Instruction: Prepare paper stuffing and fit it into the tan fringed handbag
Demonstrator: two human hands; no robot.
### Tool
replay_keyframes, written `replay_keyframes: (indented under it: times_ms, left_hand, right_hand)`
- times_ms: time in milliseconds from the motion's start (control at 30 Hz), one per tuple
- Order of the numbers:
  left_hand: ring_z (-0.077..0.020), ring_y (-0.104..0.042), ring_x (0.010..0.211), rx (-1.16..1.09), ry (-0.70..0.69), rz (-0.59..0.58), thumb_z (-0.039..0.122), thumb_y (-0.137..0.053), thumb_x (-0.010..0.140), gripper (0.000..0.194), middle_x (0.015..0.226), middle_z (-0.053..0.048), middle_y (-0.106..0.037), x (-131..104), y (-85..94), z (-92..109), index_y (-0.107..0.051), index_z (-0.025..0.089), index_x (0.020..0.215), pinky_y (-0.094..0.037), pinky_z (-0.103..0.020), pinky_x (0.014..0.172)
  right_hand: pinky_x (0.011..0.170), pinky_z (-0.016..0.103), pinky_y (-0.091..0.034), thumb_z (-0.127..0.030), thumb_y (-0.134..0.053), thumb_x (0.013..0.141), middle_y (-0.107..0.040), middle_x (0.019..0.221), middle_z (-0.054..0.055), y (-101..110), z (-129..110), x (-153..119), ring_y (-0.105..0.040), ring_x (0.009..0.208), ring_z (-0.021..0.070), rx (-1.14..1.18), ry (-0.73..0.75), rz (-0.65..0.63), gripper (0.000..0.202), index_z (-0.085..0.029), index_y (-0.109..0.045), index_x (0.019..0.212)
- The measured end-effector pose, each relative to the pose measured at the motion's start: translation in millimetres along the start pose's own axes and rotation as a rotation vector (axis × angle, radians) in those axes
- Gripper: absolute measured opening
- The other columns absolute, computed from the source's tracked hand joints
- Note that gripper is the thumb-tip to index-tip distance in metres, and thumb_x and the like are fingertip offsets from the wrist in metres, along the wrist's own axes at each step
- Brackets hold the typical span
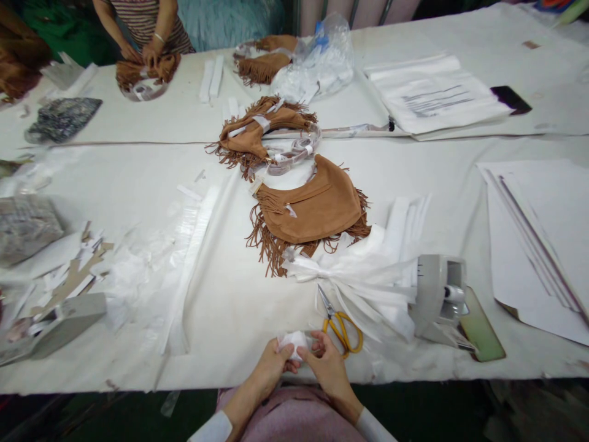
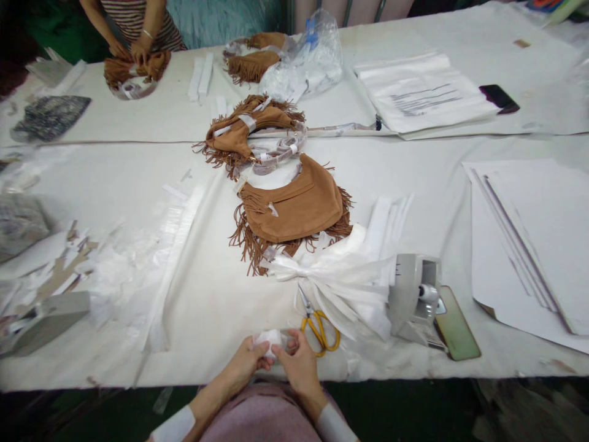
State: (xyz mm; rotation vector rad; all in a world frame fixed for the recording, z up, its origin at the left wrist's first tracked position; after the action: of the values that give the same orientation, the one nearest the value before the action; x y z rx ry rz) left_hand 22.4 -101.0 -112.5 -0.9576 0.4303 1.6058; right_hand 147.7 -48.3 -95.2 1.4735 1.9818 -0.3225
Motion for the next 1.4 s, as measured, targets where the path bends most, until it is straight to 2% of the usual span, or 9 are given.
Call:
replay_keyframes:
  times_ms: [67,167,233,400,533,733,933,1200,1400]
  left_hand:
    - [-0.0129,-0.054,0.055,0.011,0.002,0.004,0.056,-0.069,0.062,0.052,0.068,-0.002,-0.061,1,0.8,-2,-0.059,0.013,0.090,-0.044,-0.026,0.052]
    - [-0.0130,-0.054,0.052,0.037,0.010,0.032,0.054,-0.071,0.060,0.052,0.065,-0.001,-0.061,3,5.1,-3,-0.059,0.013,0.088,-0.042,-0.025,0.049]
    - [-0.0128,-0.054,0.051,0.052,0.013,0.083,0.053,-0.070,0.062,0.049,0.066,-0.002,-0.062,5,13.0,-5,-0.058,0.013,0.088,-0.040,-0.024,0.047]
    - [-0.0115,-0.055,0.050,0.084,0.019,0.226,0.041,-0.065,0.070,0.034,0.064,0.001,-0.062,12,38.2,-10,-0.055,0.015,0.089,-0.039,-0.021,0.045]
    - [-0.0117,-0.055,0.050,0.097,0.026,0.284,0.033,-0.061,0.074,0.025,0.061,0.001,-0.061,12,49.9,-13,-0.055,0.014,0.088,-0.040,-0.021,0.046]
    - [-0.0113,-0.054,0.048,0.094,0.031,0.290,0.032,-0.061,0.075,0.024,0.059,0.002,-0.061,11,53.7,-15,-0.054,0.014,0.089,-0.039,-0.021,0.044]
    - [-0.0101,-0.048,0.042,0.091,0.019,0.263,0.040,-0.065,0.070,0.032,0.052,0.005,-0.057,13,52.5,-17,-0.055,0.014,0.086,-0.031,-0.020,0.039]
    - [-0.0092,-0.050,0.047,0.034,0.000,0.211,0.049,-0.070,0.065,0.045,0.059,0.003,-0.059,10,47.2,-13,-0.055,0.013,0.089,-0.031,-0.019,0.042]
    - [-0.0099,-0.053,0.050,-0.032,-0.018,0.029,0.052,-0.074,0.064,0.065,0.072,0.000,-0.064,-5,17.1,3,-0.051,0.015,0.111,-0.035,-0.019,0.045]
  right_hand:
    - [0.066,0.032,-0.050,-0.049,-0.065,0.069,-0.069,0.080,0.005,-5,-6,-1,-0.063,0.072,0.0219,-0.037,0.071,-0.098,0.048,-0.015,-0.065,0.101]
    - [0.059,0.031,-0.049,-0.054,-0.052,0.080,-0.069,0.070,0.005,-10,-14,-2,-0.063,0.065,0.0217,-0.116,0.166,-0.230,0.042,-0.016,-0.068,0.080]
    - [0.060,0.032,-0.048,-0.054,-0.048,0.084,-0.067,0.067,0.005,0,-17,4,-0.061,0.064,0.0218,-0.194,0.199,-0.169,0.042,-0.017,-0.067,0.076]
    - [0.082,0.041,-0.046,-0.037,-0.054,0.084,-0.065,0.090,0.011,24,-25,25,-0.060,0.086,0.0279,-0.427,0.325,0.008,0.028,-0.017,-0.063,0.102]
    - [0.085,0.039,-0.045,-0.021,-0.049,0.087,-0.065,0.091,0.010,15,-22,34,-0.060,0.089,0.0264,-0.579,0.394,-0.042,0.015,-0.019,-0.063,0.088]
    - [0.084,0.038,-0.046,-0.017,-0.055,0.085,-0.067,0.100,0.012,10,-18,38,-0.062,0.095,0.0280,-0.730,0.358,-0.043,0.036,-0.014,-0.053,0.121]
    - [0.082,0.035,-0.042,-0.013,-0.056,0.084,-0.065,0.100,0.011,0,-25,36,-0.060,0.096,0.0276,-0.810,0.335,-0.060,0.018,-0.016,-0.061,0.102]
    - [0.076,0.034,-0.042,-0.014,-0.047,0.086,-0.065,0.083,0.012,-9,-16,40,-0.061,0.083,0.0233,-0.638,0.236,-0.145,0.019,-0.015,-0.063,0.075]
    - [0.051,0.027,-0.045,-0.038,-0.049,0.081,-0.063,0.058,0.003,-30,1,31,-0.056,0.051,0.0161,-0.227,0.063,-0.413,0.028,-0.017,-0.061,0.068]
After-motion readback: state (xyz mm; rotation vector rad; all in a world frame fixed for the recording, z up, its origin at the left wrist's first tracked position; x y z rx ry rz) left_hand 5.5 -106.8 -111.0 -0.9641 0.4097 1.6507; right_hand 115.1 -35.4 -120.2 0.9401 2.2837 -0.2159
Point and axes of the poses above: each hand's wrist, its own x-axis towards the middle knuckle, its own y-axis out of the back of the hand, z = x × y, the point moved 9 cm from there along x, towards the middle knuckle
